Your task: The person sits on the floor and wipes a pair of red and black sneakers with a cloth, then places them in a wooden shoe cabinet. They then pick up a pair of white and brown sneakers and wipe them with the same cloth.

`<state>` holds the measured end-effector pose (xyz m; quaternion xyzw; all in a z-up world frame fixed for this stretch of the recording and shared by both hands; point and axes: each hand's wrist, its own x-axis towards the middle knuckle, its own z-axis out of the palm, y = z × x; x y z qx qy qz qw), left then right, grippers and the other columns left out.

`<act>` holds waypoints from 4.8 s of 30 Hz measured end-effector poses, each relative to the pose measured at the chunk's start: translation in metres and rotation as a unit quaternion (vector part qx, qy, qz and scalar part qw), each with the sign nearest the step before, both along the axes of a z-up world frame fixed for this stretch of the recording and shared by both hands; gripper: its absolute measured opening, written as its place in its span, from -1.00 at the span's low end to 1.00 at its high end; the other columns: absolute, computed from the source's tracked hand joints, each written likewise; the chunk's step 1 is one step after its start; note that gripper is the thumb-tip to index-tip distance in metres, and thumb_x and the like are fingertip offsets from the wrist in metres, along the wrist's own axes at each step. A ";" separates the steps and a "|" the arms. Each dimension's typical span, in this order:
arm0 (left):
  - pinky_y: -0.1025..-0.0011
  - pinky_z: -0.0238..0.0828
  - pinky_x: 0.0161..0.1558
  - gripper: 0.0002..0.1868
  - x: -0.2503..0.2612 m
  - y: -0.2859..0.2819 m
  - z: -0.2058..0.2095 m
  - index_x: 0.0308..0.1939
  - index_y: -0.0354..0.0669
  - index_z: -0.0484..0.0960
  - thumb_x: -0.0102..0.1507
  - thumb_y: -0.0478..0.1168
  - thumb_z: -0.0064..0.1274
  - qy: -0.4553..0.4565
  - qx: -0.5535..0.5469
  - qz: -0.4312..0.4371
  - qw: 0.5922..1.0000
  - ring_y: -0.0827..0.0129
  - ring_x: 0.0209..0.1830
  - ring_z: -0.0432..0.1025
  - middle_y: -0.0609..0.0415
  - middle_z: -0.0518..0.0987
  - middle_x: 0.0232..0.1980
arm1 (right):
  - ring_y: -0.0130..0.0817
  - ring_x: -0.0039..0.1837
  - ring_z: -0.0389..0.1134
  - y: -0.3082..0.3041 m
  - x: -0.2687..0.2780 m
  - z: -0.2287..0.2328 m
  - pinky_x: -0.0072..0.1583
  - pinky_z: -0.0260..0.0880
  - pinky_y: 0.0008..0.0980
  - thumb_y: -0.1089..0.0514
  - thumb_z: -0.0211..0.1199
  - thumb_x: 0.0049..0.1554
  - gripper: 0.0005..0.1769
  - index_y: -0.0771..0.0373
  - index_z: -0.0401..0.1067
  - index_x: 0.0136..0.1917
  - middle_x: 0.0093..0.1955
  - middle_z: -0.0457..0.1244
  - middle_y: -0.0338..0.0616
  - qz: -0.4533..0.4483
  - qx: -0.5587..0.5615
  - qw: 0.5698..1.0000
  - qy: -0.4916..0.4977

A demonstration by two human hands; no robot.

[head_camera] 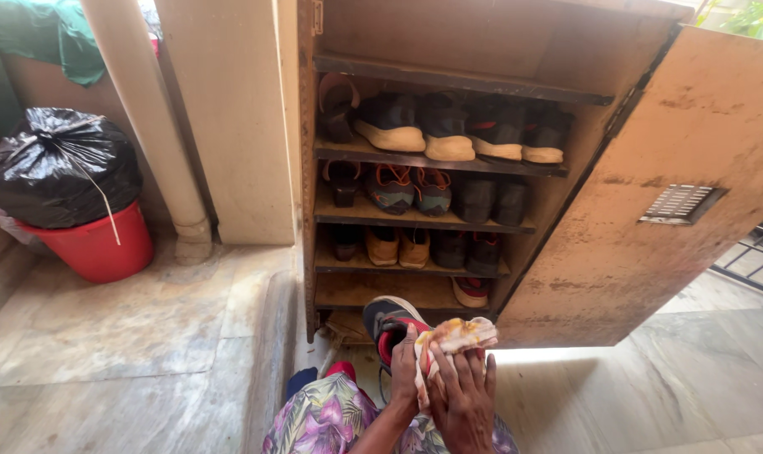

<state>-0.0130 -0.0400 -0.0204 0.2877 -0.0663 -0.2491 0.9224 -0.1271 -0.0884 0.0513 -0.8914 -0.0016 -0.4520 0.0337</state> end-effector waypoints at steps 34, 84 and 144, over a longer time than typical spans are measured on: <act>0.25 0.24 -0.52 -0.55 -0.038 0.033 0.049 -0.53 -0.39 0.51 0.29 -0.06 0.10 -0.467 0.358 -0.030 0.808 0.30 -0.67 0.29 -0.13 0.38 -0.65 | -0.22 0.46 0.25 -0.103 0.092 -0.009 0.44 0.21 -0.32 -0.19 0.10 0.23 -0.19 0.29 0.06 0.58 0.50 0.20 0.09 0.173 0.630 0.692 0.308; 0.21 0.54 0.10 -0.69 -0.020 0.008 0.039 -0.08 -0.16 0.61 0.28 -0.01 0.07 0.256 -0.180 -0.046 0.949 0.19 -0.01 0.55 -0.01 0.66 -0.02 | -0.50 0.03 0.35 -0.072 0.053 -0.094 0.11 0.39 -0.49 0.19 0.26 0.09 -0.60 0.13 0.28 0.20 -0.03 0.29 -0.31 0.245 0.758 0.578 -0.178; 0.30 0.49 0.09 -0.67 -0.021 0.001 -0.001 0.10 -0.19 0.65 0.25 -0.25 0.18 -0.326 0.299 0.072 0.894 0.22 0.05 0.55 0.00 0.67 0.03 | -0.09 0.21 0.37 -0.059 0.057 0.054 0.10 0.57 -0.29 0.13 0.42 0.07 -0.54 0.32 0.50 0.21 0.22 0.31 0.17 -0.038 0.181 0.982 0.023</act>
